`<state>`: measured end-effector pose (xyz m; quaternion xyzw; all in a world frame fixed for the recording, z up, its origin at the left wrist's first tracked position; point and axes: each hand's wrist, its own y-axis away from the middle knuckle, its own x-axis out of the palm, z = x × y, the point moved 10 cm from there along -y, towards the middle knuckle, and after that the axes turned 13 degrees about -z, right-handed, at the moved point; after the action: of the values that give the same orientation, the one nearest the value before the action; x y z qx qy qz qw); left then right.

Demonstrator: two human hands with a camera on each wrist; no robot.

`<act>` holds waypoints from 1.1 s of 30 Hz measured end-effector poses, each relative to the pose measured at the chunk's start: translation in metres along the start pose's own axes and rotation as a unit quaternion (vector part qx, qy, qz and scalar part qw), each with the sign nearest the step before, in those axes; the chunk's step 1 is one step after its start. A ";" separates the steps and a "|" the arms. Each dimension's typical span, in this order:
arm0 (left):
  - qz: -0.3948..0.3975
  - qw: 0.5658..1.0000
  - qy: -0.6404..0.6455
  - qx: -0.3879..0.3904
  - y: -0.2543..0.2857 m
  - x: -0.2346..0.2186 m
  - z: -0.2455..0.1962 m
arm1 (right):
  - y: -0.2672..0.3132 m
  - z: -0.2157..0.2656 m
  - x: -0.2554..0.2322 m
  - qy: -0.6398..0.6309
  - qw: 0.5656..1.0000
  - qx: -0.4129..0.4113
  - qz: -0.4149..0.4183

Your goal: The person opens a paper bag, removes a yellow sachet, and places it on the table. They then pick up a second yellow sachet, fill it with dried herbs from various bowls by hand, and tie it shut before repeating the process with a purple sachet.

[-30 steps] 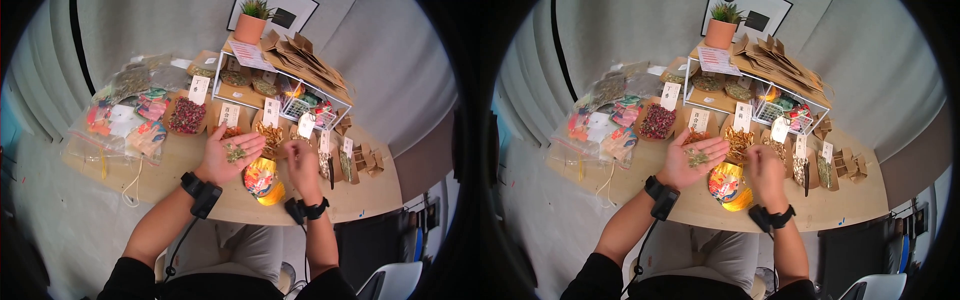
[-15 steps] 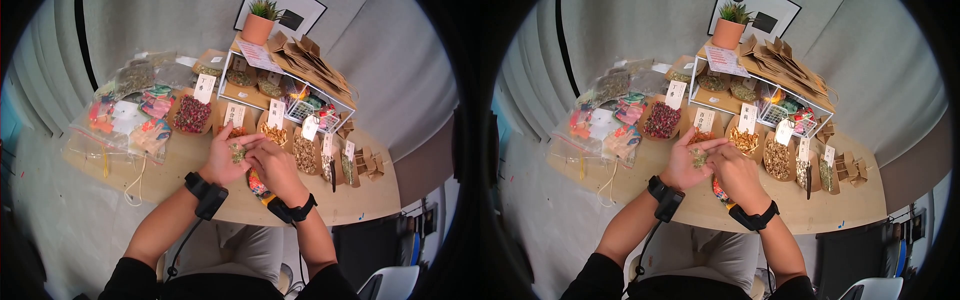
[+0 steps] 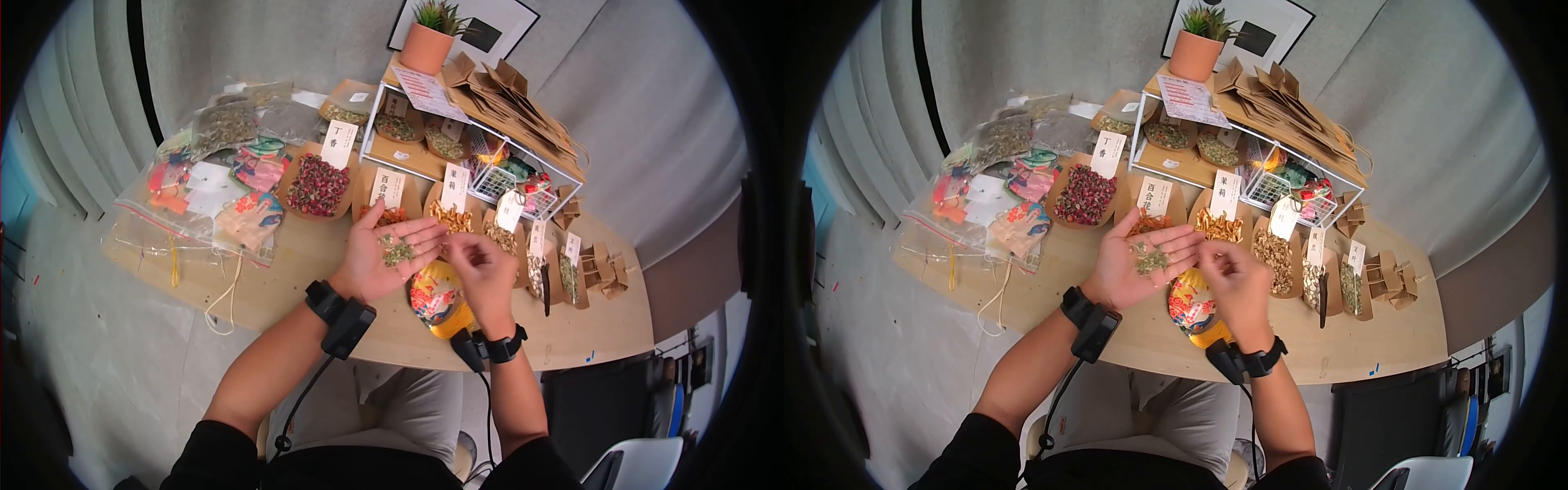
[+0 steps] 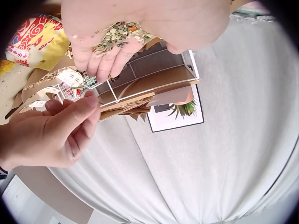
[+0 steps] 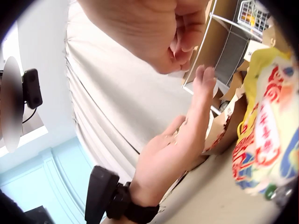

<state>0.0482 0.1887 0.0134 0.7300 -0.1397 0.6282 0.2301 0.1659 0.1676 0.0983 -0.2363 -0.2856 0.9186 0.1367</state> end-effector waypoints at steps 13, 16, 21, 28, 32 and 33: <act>-0.044 0.999 -0.002 0.032 -0.001 -0.006 -0.005 | 0.027 -0.088 -0.122 0.105 0.981 0.084 -0.143; -0.057 0.998 -0.004 0.029 0.002 -0.009 -0.007 | 0.065 -0.111 -0.126 0.047 0.979 0.136 -0.141; -0.015 0.995 -0.084 0.048 -0.035 0.098 0.033 | 0.091 -0.125 -0.121 -0.030 0.968 0.205 -0.144; -0.024 0.976 -0.209 -0.049 -0.186 0.205 0.207 | 0.088 -0.111 -0.140 -0.043 0.973 0.158 -0.164; -0.047 0.956 -0.286 -0.047 -0.266 0.185 0.279 | 0.087 -0.115 -0.140 -0.078 0.973 0.141 -0.166; -0.050 0.938 -0.341 -0.040 -0.284 0.169 0.294 | 0.085 -0.117 -0.140 -0.078 0.973 0.149 -0.158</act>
<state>0.4681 0.2956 0.1027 0.8967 -0.1986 0.3228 0.2286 0.3347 0.0993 0.0128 -0.0922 -0.1894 0.9332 0.2912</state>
